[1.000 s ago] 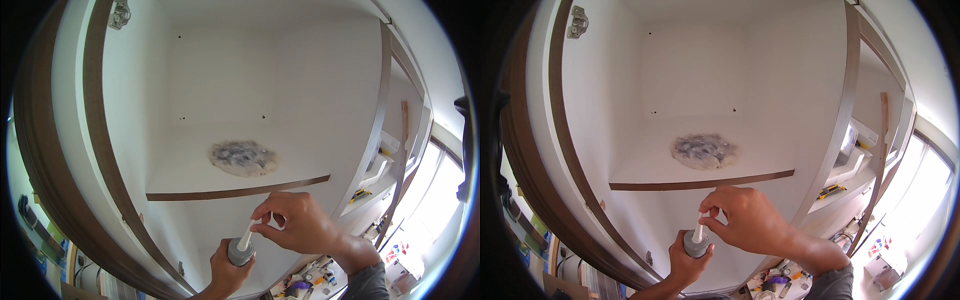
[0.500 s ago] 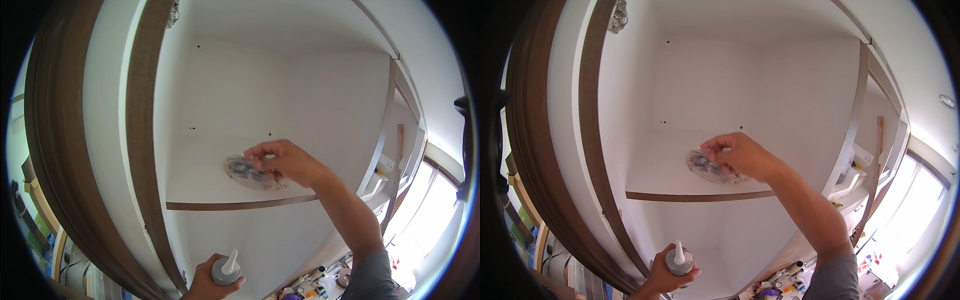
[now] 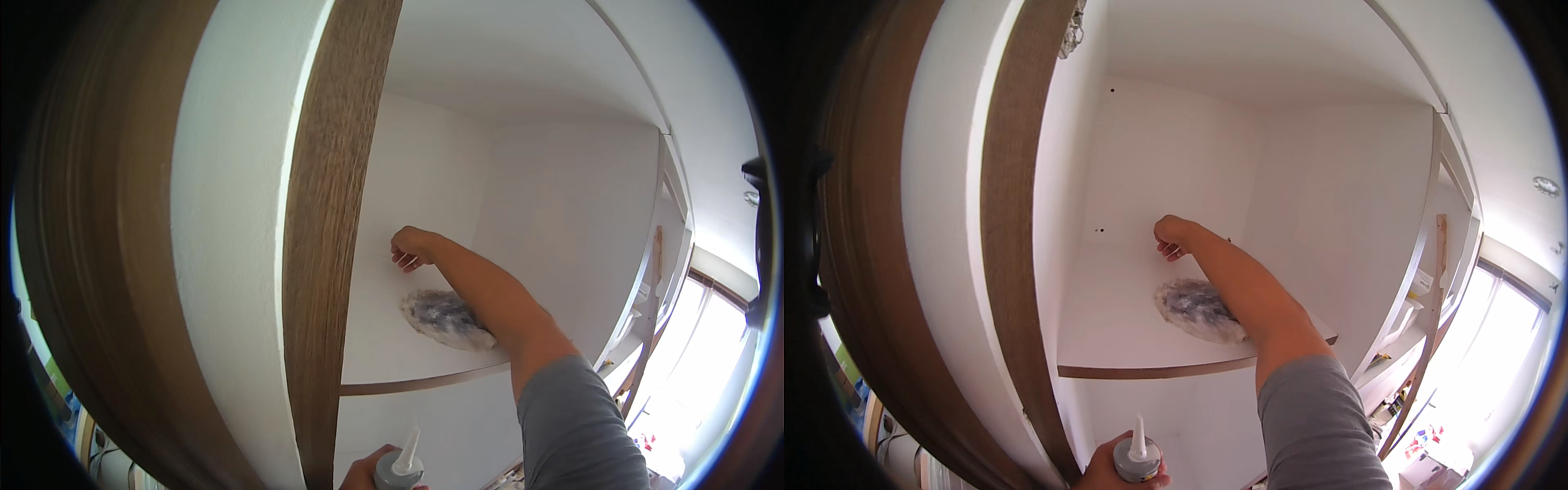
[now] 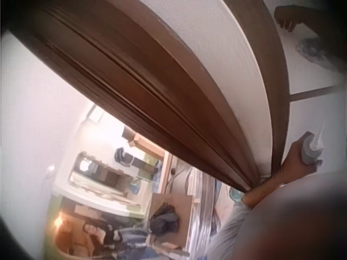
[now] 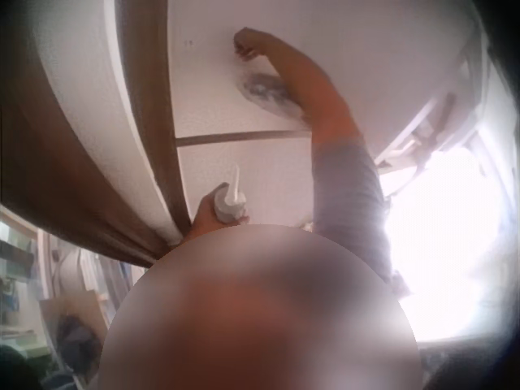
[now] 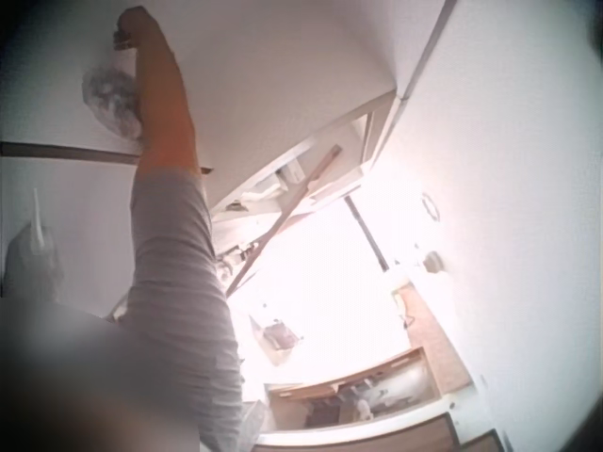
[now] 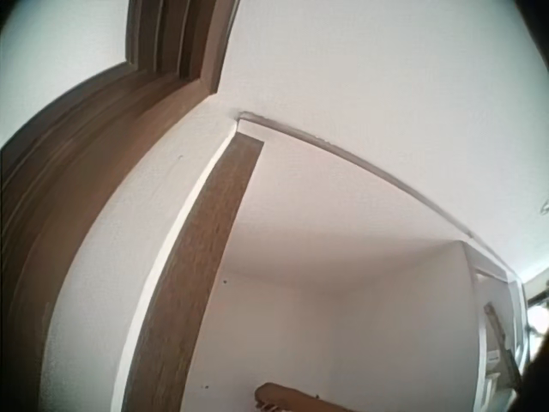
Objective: The person applies caulk from a caulking gun into small holes on the interior back panel of a white cabinet, then uses a finger to smooth each bead. The person also applies caulk along the seam where a wooden trim meets the cabinet interior and smooths it.
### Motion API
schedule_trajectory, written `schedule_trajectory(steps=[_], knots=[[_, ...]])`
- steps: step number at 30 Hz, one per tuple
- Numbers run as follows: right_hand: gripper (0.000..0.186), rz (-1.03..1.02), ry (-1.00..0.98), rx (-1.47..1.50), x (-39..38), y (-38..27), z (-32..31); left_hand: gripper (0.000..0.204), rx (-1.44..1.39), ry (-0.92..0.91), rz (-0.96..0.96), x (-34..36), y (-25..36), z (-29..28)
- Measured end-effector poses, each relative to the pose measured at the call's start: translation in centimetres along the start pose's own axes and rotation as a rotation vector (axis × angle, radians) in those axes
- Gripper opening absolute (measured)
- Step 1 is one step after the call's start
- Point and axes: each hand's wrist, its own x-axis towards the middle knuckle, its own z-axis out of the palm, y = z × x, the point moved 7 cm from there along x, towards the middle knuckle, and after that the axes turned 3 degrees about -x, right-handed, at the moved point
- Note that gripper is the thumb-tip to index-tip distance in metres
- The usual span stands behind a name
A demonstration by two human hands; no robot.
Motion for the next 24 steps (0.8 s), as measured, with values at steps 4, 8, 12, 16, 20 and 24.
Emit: schedule_trajectory(steps=[4,8,12,16,20,24], knots=[[0.014,0.019,-0.039,-0.041,2.8,0.1,0.9,0.036,-0.013,-0.09,-0.082,0.0,0.2,0.2],[0.012,0.045,-0.017,-0.093,4.1,-0.1,1.4,0.035,-0.033,-0.098,-0.103,0.1,1.4,0.1],[0.012,0.173,-0.009,-0.102,4.7,0.0,1.7,0.037,-0.037,-0.09,-0.084,0.2,1.7,0.3],[0.013,0.179,-0.014,-0.031,5.0,-0.5,2.6,0.038,0.171,-0.068,-0.061,0.1,1.4,0.0],[0.012,0.119,-0.008,0.062,5.0,-1.3,3.8,0.039,0.061,-0.1,-0.098,0.0,1.4,-0.1],[0.01,0.102,0.01,0.017,4.9,-2.7,5.4,0.04,0.111,-0.099,-0.144,-0.1,1.3,0.0]])
